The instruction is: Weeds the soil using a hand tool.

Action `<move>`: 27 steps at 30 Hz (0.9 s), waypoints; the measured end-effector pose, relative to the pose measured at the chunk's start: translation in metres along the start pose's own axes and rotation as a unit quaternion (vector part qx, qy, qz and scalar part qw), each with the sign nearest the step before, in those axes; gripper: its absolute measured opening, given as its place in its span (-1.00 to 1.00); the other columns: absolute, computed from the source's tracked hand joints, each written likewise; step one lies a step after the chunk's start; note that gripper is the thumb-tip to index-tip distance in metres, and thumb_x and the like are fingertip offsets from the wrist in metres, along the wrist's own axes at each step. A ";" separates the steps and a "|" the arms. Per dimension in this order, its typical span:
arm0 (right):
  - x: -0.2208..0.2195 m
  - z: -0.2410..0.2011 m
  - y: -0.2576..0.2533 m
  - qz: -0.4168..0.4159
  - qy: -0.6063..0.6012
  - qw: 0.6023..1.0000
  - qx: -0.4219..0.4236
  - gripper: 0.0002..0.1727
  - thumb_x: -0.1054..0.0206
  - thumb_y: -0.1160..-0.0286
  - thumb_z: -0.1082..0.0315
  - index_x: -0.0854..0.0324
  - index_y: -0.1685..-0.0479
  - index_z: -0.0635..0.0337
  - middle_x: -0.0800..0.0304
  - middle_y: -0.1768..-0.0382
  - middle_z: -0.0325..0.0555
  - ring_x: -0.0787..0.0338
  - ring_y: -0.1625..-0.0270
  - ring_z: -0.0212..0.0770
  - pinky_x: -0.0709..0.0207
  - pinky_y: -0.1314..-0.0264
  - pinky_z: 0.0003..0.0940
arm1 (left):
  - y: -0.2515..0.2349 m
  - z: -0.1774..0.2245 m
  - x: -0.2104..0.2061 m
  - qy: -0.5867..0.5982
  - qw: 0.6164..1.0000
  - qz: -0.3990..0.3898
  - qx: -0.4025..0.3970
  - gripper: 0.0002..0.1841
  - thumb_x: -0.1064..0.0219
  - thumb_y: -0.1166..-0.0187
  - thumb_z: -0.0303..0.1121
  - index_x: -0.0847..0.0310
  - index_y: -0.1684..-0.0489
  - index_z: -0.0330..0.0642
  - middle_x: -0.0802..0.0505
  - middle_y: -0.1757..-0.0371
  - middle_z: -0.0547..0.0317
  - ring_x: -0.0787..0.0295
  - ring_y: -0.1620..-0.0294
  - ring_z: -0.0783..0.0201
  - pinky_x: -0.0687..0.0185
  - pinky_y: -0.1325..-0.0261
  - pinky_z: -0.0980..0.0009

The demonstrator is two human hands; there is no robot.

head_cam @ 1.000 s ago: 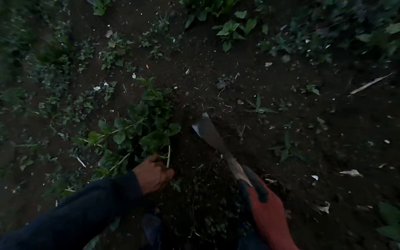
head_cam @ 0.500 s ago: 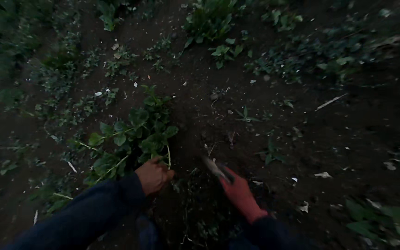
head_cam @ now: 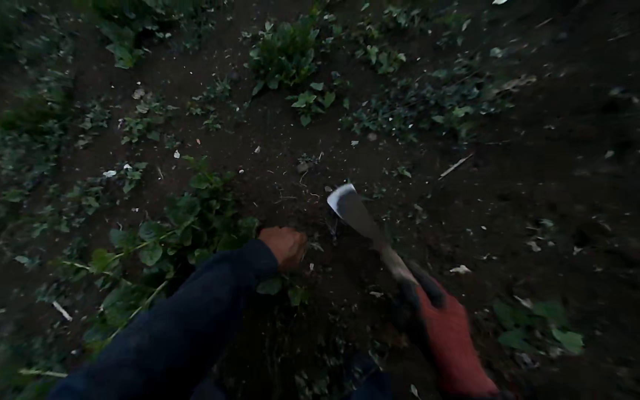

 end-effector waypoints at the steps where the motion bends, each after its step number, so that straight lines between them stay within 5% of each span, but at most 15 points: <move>1: -0.026 -0.019 -0.031 -0.004 0.007 1.000 0.010 -0.51 -0.15 -0.78 0.15 -0.51 -0.62 0.07 -0.80 -0.22 0.13 -0.85 -0.05 0.00 -0.70 -0.13 0.10 | -0.001 0.005 0.000 0.004 1.000 0.003 -0.009 -0.58 0.03 -0.88 -0.20 -0.51 -0.47 -0.27 -0.77 -0.27 -0.37 -0.73 -0.32 -0.37 -0.55 -0.28 -0.38; 4: -0.102 -0.068 -0.115 -0.045 0.028 0.998 0.015 -0.51 -0.11 -0.81 0.17 -0.49 -0.61 0.16 -0.73 -0.32 0.26 -0.73 -0.36 0.16 -0.50 -0.48 0.15 | 0.006 0.010 -0.006 -0.009 1.000 -0.013 -0.025 -0.62 -0.02 -0.86 -0.24 -0.52 -0.45 -0.25 -0.77 -0.26 -0.34 -0.74 -0.30 -0.36 -0.57 -0.24 -0.38; 5: -0.110 -0.078 -0.126 -0.048 0.026 0.998 0.017 -0.52 -0.12 -0.80 0.17 -0.52 -0.59 0.13 -0.74 -0.28 0.27 -0.75 -0.33 0.17 -0.52 -0.44 0.17 | 0.017 0.006 -0.009 -0.020 0.999 -0.020 -0.029 -0.63 -0.03 -0.86 -0.25 -0.53 -0.44 -0.25 -0.78 -0.25 -0.32 -0.75 -0.28 -0.36 -0.58 -0.23 -0.37; 8: -0.078 -0.067 -0.104 -0.046 0.021 0.998 0.040 -0.49 -0.13 -0.77 0.09 -0.51 -0.62 0.02 -0.79 -0.22 0.15 -0.84 -0.12 0.06 -0.69 -0.21 0.13 | 0.085 -0.020 -0.013 -0.055 0.995 0.040 -0.076 -0.71 -0.13 -0.81 -0.26 -0.65 -0.15 -0.26 -0.83 -0.01 -0.22 -0.83 -0.08 -0.27 -0.71 -0.05 -0.25; 10: -0.054 -0.045 -0.063 -0.037 0.029 0.997 0.061 -0.49 -0.15 -0.76 0.16 -0.51 -0.62 0.11 -0.80 -0.25 0.15 -0.85 -0.15 0.03 -0.68 -0.25 0.12 | 0.138 -0.037 -0.017 -0.054 0.983 0.134 -0.116 -0.79 -0.28 -0.68 -0.25 -0.73 0.12 -0.21 -0.86 0.23 -0.08 -0.88 0.16 -0.15 -0.79 0.17 -0.12; 13: -0.100 -0.035 -0.035 -0.092 0.053 0.993 0.048 -0.50 -0.23 -0.71 0.26 -0.53 -0.59 0.19 -0.81 -0.24 0.23 -0.83 -0.24 0.14 -0.61 -0.36 0.18 | 0.166 -0.034 -0.029 0.047 0.981 0.124 -0.144 -0.86 -0.33 -0.60 -0.33 -0.73 0.18 -0.21 -0.83 0.32 -0.03 -0.85 0.35 -0.08 -0.75 0.38 -0.10; 16: -0.158 -0.044 -0.074 -0.168 0.002 0.986 0.008 -0.49 -0.20 -0.74 0.19 -0.50 -0.63 0.11 -0.74 -0.36 0.17 -0.75 -0.37 0.06 -0.53 -0.50 0.07 | 0.121 -0.003 -0.035 0.034 0.984 0.065 -0.162 -0.78 -0.23 -0.73 -0.26 -0.71 0.08 -0.22 -0.84 0.20 -0.07 -0.87 0.18 -0.11 -0.78 0.19 -0.13; 19: -0.114 -0.033 -0.062 -0.152 -0.012 0.988 0.005 -0.48 -0.19 -0.74 0.16 -0.50 -0.64 0.04 -0.76 -0.35 0.09 -0.77 -0.36 -0.01 -0.56 -0.48 0.06 | 0.115 0.015 -0.026 -0.018 0.969 0.142 -0.200 -0.78 -0.28 -0.66 -0.26 -0.76 0.18 -0.21 -0.87 0.20 -0.04 -0.90 0.09 -0.08 -0.82 0.09 -0.05; 21: -0.058 -0.013 -0.026 -0.078 -0.050 0.996 -0.012 -0.50 -0.21 -0.72 0.18 -0.54 -0.61 0.04 -0.83 -0.23 0.03 -0.87 -0.12 -0.12 -0.71 -0.23 -0.01 | 0.139 0.017 -0.014 0.009 0.968 0.154 -0.199 -0.73 -0.25 -0.71 -0.27 -0.75 0.19 -0.30 -0.88 0.17 -0.13 -0.89 0.05 -0.15 -0.80 0.02 -0.09; 23: -0.020 0.009 -0.008 0.003 -0.098 0.994 -0.038 -0.52 -0.20 -0.72 0.21 -0.54 -0.59 0.08 -0.85 0.04 0.05 -0.84 0.31 -0.14 -0.78 0.28 -0.06 | 0.164 0.017 -0.009 0.039 0.972 0.128 -0.192 -0.70 -0.19 -0.77 -0.28 -0.74 0.06 -0.38 -0.88 0.03 -0.23 -0.87 -0.09 -0.20 -0.76 -0.16 -0.10; 24: -0.013 0.009 -0.015 0.026 -0.099 0.994 -0.038 -0.51 -0.18 -0.74 0.20 -0.51 -0.61 0.09 -0.84 0.05 0.07 -0.82 0.35 -0.13 -0.77 0.31 -0.05 | 0.172 0.017 -0.008 0.061 0.971 0.123 -0.197 -0.71 -0.18 -0.75 -0.32 -0.73 0.01 -0.41 -0.87 -0.02 -0.26 -0.86 -0.12 -0.21 -0.74 -0.20 -0.10; 25: -0.015 -0.001 -0.033 0.038 -0.086 0.995 -0.029 -0.51 -0.16 -0.76 0.19 -0.51 -0.61 0.11 -0.83 0.01 0.10 -0.83 0.27 -0.10 -0.76 0.22 -0.02 | 0.176 0.018 -0.007 0.085 0.968 0.120 -0.201 -0.71 -0.17 -0.72 -0.36 -0.72 -0.02 -0.42 -0.86 -0.06 -0.27 -0.85 -0.13 -0.21 -0.73 -0.21 -0.11; 27: -0.042 -0.037 -0.083 0.020 -0.040 0.999 -0.022 -0.50 -0.15 -0.78 0.18 -0.50 -0.62 0.14 -0.80 -0.23 0.19 -0.83 -0.18 0.06 -0.64 -0.29 0.11 | 0.171 0.020 -0.008 0.105 0.968 0.118 -0.195 -0.70 -0.15 -0.72 -0.36 -0.71 -0.07 -0.42 -0.85 -0.12 -0.27 -0.85 -0.14 -0.20 -0.73 -0.19 -0.13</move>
Point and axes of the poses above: each hand's wrist, its own y-axis away from the middle knuckle, its own x-axis out of the back of the hand, z = x × y, the point moved 6 cm from there along -y, towards the middle knuckle
